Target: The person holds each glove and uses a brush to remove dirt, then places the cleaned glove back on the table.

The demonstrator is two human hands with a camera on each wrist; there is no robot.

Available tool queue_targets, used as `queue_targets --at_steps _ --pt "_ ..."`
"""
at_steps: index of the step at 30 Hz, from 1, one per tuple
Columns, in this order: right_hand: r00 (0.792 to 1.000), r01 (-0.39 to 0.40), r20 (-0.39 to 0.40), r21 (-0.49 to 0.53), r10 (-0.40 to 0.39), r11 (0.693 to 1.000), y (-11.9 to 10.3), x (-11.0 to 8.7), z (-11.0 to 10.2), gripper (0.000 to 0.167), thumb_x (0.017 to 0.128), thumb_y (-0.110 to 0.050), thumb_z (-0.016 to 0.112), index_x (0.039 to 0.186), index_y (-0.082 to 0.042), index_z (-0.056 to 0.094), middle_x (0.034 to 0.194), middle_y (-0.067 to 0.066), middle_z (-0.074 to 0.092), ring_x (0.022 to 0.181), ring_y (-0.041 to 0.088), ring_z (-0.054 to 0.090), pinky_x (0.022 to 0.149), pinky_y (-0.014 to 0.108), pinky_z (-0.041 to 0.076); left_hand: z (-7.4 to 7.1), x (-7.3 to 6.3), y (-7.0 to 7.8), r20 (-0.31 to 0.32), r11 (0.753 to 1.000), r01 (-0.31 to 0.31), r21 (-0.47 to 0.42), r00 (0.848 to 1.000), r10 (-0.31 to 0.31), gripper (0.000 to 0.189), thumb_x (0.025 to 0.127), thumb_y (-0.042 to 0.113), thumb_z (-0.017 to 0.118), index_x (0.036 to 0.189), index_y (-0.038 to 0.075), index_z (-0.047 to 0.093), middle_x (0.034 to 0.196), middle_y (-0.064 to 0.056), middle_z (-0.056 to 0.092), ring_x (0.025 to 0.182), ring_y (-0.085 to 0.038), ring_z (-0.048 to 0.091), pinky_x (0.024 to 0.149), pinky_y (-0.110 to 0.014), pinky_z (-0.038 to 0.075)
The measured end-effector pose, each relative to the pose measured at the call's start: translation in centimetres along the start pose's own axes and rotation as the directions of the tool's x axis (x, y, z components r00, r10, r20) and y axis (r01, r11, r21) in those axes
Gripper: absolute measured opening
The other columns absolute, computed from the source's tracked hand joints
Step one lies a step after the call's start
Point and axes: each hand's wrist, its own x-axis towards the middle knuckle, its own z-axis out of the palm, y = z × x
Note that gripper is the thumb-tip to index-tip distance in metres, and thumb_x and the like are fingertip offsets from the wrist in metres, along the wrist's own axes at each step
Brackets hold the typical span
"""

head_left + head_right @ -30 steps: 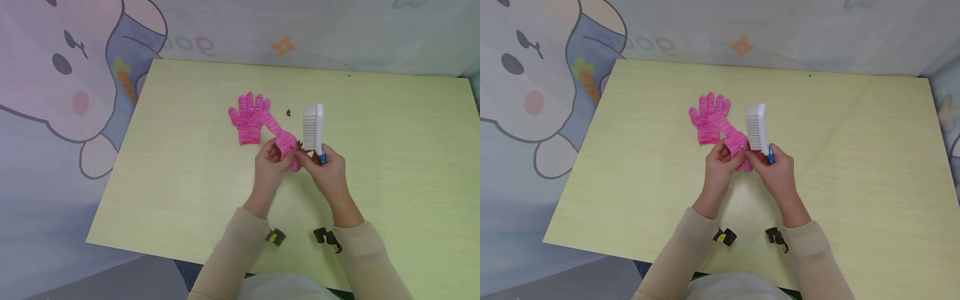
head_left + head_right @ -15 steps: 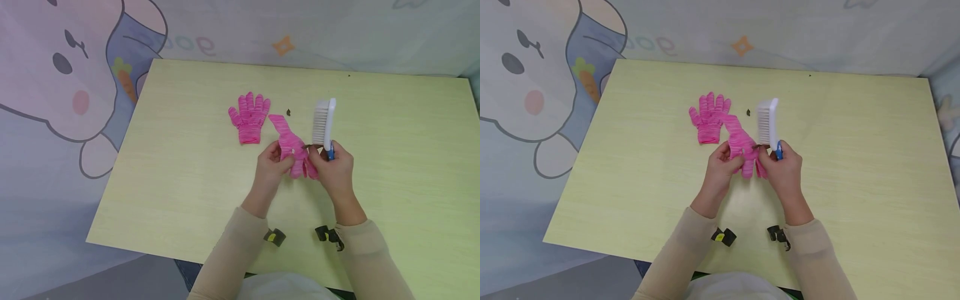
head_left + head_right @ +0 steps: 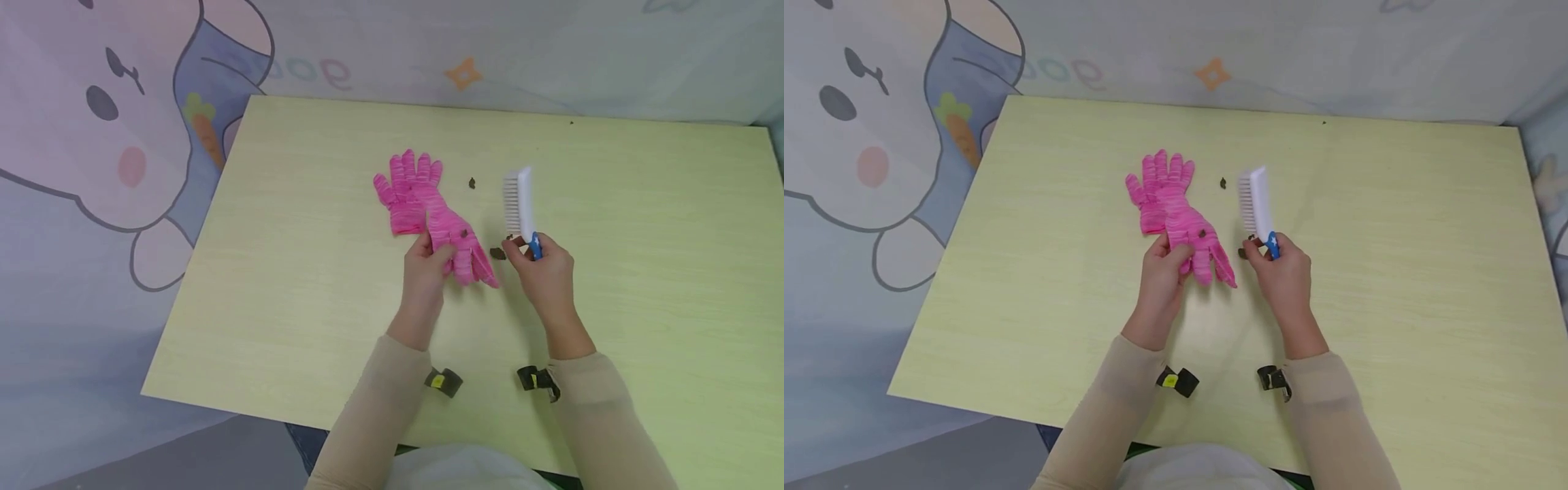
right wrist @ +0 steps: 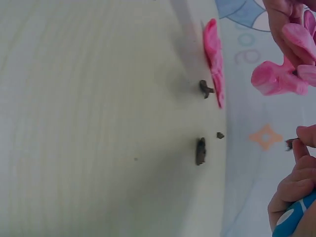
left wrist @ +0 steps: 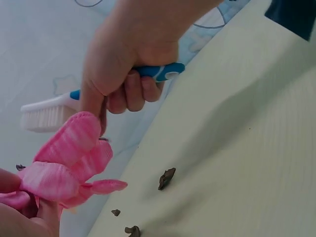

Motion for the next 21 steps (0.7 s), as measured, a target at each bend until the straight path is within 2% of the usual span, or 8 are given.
queue_targets --at_steps 3,5,8,11,13,15,17,21 --pt "0.999 -0.011 0.047 -0.03 0.013 0.999 0.2 0.0 0.1 0.042 0.084 -0.044 0.063 0.096 -0.004 0.062 0.064 0.005 0.042 0.054 0.015 0.036 0.042 0.023 0.027 -0.2 0.2 -0.1 -0.009 0.998 0.02 -0.054 1.0 -0.02 0.028 0.081 -0.009 0.053 0.108 -0.003 0.059 0.085 -0.002 0.054 0.069 -0.01 0.046 0.059 -0.018 0.043" --pt "0.996 0.018 0.087 -0.033 -0.015 0.999 0.2 -0.1 -0.1 0.045 0.085 -0.047 0.061 0.1 -0.004 0.06 0.068 0.007 0.045 0.057 0.017 0.038 0.045 0.024 0.028 -0.2 0.3 0.0 -0.007 0.997 0.03 -0.065 0.999 -0.031 0.027 0.082 -0.008 0.054 0.108 -0.002 0.059 0.087 -0.002 0.056 0.073 -0.011 0.049 0.062 -0.019 0.045" --pt "0.979 0.128 0.156 0.007 -0.127 0.992 -0.2 -0.5 -0.4 0.045 0.091 -0.043 0.054 0.111 -0.003 0.057 0.083 0.014 0.062 0.068 0.02 0.048 0.05 0.024 0.034 -0.1 0.3 0.1 0.01 0.997 0.03 -0.074 1.0 -0.029 0.019 0.085 -0.005 0.057 0.104 -0.001 0.059 0.086 -0.002 0.056 0.072 -0.009 0.051 0.063 -0.018 0.046" --pt "0.945 0.278 0.161 0.07 -0.286 0.958 -0.6 -1.0 -0.5 0.041 0.095 -0.035 0.05 0.116 0.001 0.056 0.095 0.018 0.065 0.072 0.024 0.051 0.055 0.022 0.037 0.2 0.4 0.1 0.024 0.996 0.011 -0.085 1.0 -0.009 0.008 0.085 -0.002 0.062 0.092 0.001 0.058 0.079 -0.001 0.055 0.067 -0.008 0.05 0.059 -0.018 0.045" --pt "0.921 0.352 0.138 0.097 -0.363 0.931 -0.9 -1.3 -0.4 0.039 0.096 -0.032 0.05 0.115 0.002 0.057 0.09 0.018 0.065 0.07 0.023 0.052 0.056 0.019 0.038 0.3 0.4 0.1 0.032 0.998 -0.005 -0.06 0.999 0.007 0.007 0.085 -0.001 0.063 0.087 0.001 0.057 0.076 -0.001 0.055 0.065 -0.008 0.05 0.059 -0.019 0.047" --pt "0.909 0.393 0.109 0.094 -0.401 0.915 -1.2 -1.4 -0.3 0.038 0.095 -0.032 0.052 0.111 0.002 0.06 0.083 0.016 0.063 0.065 0.022 0.049 0.054 0.018 0.038 0.3 0.3 0.1 0.044 0.999 -0.03 -0.027 0.999 0.031 0.007 0.083 -0.003 0.064 0.089 -0.002 0.06 0.078 -0.001 0.059 0.067 -0.008 0.054 0.062 -0.021 0.05" --pt "0.913 0.392 0.089 0.082 -0.398 0.916 -1.4 -1.4 -0.1 0.038 0.094 -0.032 0.054 0.11 0.002 0.061 0.081 0.015 0.063 0.063 0.022 0.05 0.053 0.016 0.038 0.3 0.2 0.1 0.059 0.998 -0.06 0.003 0.996 0.06 0.01 0.082 -0.006 0.063 0.092 -0.006 0.06 0.08 -0.005 0.061 0.068 -0.009 0.056 0.066 -0.025 0.053" --pt "0.943 0.32 0.067 0.072 -0.325 0.945 -1.8 -1.3 0.0 0.039 0.093 -0.032 0.055 0.111 0.003 0.061 0.089 0.017 0.067 0.074 0.026 0.063 0.055 0.01 0.039 0.1 0.1 -0.1 0.084 0.992 -0.118 0.043 0.99 0.114 0.014 0.08 -0.011 0.062 0.093 -0.011 0.058 0.083 -0.011 0.061 0.068 -0.013 0.058 0.069 -0.031 0.054"
